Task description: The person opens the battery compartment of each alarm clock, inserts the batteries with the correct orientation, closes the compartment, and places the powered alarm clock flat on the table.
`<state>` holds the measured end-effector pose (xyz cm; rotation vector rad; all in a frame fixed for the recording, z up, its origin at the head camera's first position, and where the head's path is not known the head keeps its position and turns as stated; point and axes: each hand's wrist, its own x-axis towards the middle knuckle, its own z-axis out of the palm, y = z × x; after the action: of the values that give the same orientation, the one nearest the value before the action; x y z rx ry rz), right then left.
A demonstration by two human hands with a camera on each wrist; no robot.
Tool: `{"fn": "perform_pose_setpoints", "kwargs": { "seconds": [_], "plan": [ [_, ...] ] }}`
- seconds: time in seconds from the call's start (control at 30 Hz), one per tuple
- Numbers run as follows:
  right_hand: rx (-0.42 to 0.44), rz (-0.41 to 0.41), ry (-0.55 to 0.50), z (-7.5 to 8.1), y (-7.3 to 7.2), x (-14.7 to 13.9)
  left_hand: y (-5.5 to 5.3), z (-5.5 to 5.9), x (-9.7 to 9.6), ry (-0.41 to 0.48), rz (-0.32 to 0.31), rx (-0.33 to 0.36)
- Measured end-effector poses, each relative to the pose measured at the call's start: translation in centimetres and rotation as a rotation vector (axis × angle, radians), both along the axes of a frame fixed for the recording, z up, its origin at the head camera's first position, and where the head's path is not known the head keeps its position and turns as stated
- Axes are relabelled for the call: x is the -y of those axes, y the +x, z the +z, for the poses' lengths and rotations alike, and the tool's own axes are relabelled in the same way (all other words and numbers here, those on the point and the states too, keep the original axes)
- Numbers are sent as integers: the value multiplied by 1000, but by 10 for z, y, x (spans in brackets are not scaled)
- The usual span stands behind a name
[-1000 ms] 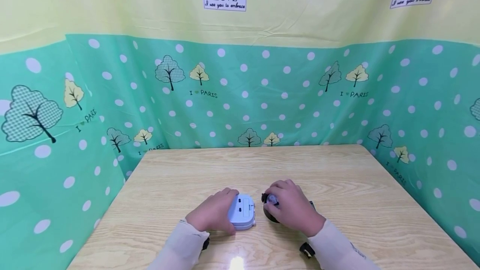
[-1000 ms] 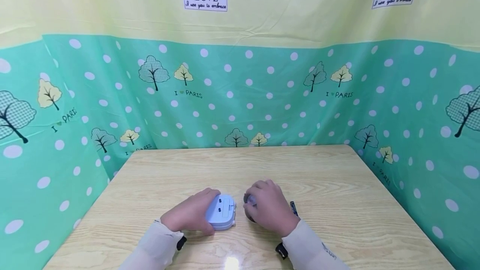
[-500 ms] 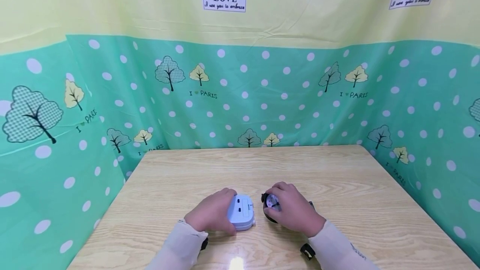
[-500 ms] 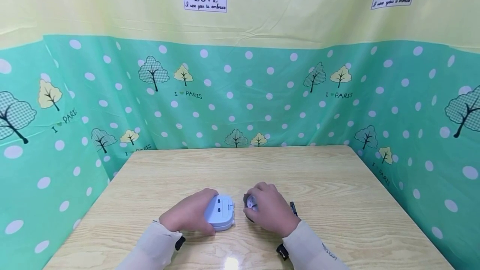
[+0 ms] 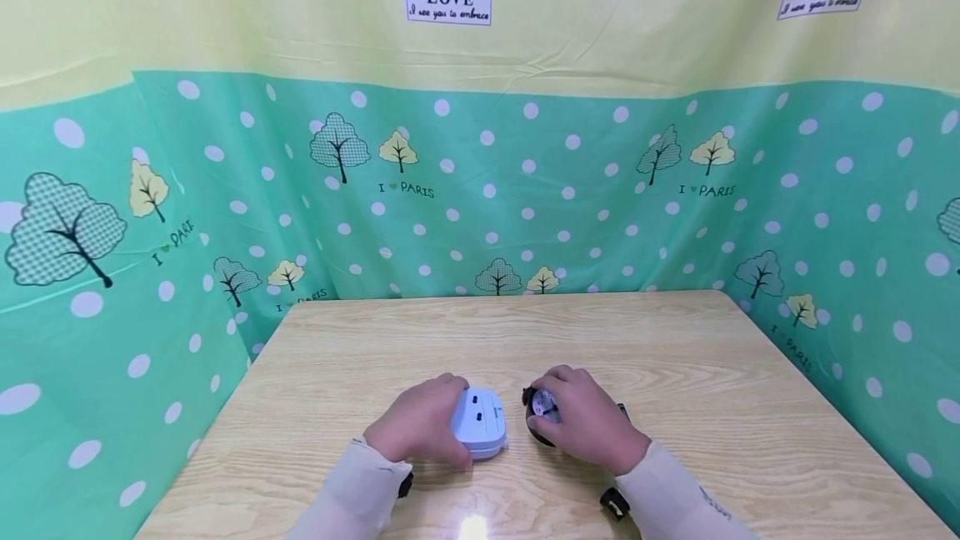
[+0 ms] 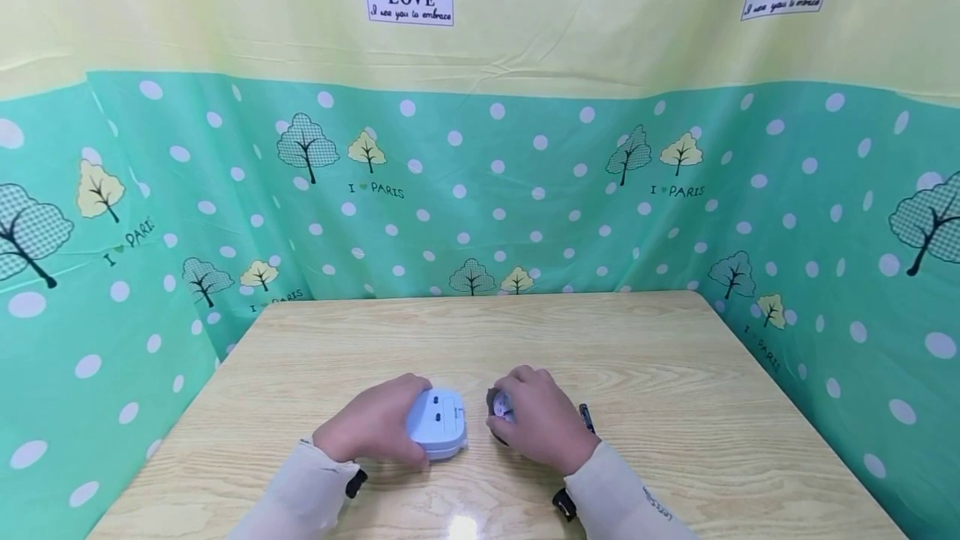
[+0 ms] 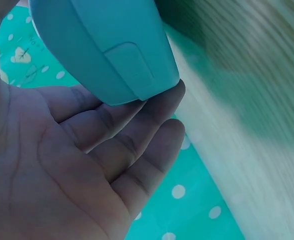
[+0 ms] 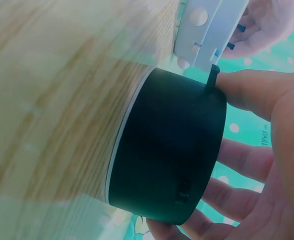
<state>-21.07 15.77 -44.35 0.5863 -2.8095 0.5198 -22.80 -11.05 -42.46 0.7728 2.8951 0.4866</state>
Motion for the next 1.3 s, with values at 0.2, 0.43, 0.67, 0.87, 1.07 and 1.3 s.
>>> {"fn": "perform_pose_setpoints", "kwargs": {
  "seconds": [0.2, 0.43, 0.67, 0.87, 1.07, 1.3],
  "plan": [
    [-1, 5, 5, 0, 0, -1, 2, 6, 0, -10, 27, -40],
    [1, 2, 7, -1, 0, -1, 4, 9, -1, -62, 50, -198],
    [11, -7, 5, -1, 0, -1, 7, 14, -3, -97, 69, -272],
    [4, -9, 18, -2, -1, -1, 8, 19, -5, -140, 85, -313],
    [8, 0, 9, -2, 0, -2, 9, 23, -8, -157, 131, -324],
    [8, 13, -5, -2, 0, -2, 8, 24, -13, -163, 212, -318]
  ]
}}
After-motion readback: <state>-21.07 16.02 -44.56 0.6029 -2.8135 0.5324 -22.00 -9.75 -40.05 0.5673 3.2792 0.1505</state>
